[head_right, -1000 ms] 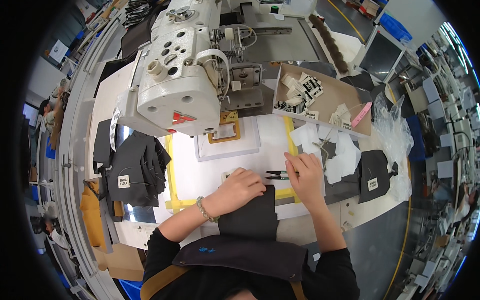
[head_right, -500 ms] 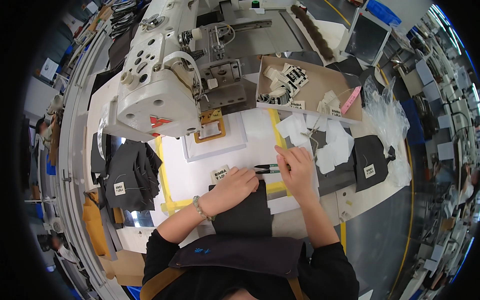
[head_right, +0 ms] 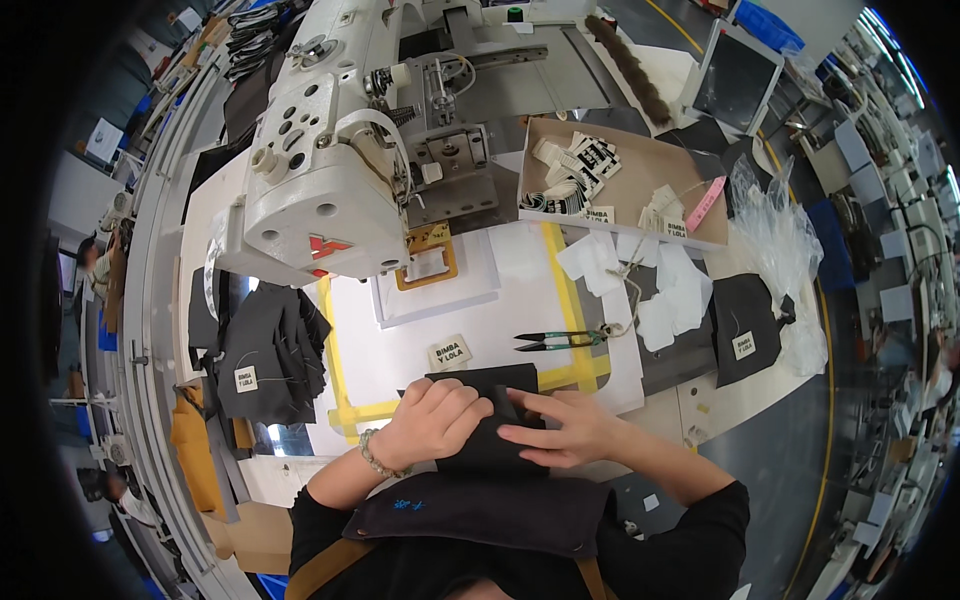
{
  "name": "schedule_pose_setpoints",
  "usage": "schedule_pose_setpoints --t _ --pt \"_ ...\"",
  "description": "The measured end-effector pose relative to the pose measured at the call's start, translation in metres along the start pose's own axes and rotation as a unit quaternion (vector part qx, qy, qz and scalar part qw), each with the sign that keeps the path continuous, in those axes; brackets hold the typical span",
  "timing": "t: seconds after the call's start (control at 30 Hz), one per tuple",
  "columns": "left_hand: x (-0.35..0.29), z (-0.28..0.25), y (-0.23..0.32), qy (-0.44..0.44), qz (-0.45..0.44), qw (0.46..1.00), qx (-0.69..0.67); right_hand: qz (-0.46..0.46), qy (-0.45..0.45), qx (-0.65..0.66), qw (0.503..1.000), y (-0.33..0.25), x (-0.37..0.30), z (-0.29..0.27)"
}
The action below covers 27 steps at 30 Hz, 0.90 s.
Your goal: The person sews white rectangular labels onto black fabric pieces using an industrial sewing machine. They place a label on a fabric piece, guide it under the needle, sew it in place, and then cut the thread with scissors. This process is repeated for multiple fabric pieces.
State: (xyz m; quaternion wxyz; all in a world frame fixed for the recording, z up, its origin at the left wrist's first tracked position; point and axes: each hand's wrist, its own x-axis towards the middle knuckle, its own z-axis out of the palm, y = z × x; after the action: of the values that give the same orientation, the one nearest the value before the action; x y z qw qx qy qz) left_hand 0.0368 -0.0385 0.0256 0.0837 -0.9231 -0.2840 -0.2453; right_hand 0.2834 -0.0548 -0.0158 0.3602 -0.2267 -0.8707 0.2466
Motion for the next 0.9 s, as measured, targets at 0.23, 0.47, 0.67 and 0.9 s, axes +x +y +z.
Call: schedule_pose_setpoints --t 0.23,0.47,0.67,0.9 --pt "0.037 0.004 -0.02 0.113 0.0 0.994 0.005 0.311 0.102 0.05 0.944 0.009 0.03 -0.008" --pt "0.021 0.048 -0.037 -0.006 0.065 0.998 -0.016 0.373 0.184 0.203 0.887 0.041 0.037 -0.018" --pt "0.007 0.061 -0.048 0.002 0.004 0.994 -0.11 0.386 0.168 0.199 0.885 0.042 0.038 -0.017" --pt "0.012 0.067 -0.036 -0.003 0.01 0.998 -0.057 0.417 0.24 0.324 0.815 0.044 0.039 -0.011"
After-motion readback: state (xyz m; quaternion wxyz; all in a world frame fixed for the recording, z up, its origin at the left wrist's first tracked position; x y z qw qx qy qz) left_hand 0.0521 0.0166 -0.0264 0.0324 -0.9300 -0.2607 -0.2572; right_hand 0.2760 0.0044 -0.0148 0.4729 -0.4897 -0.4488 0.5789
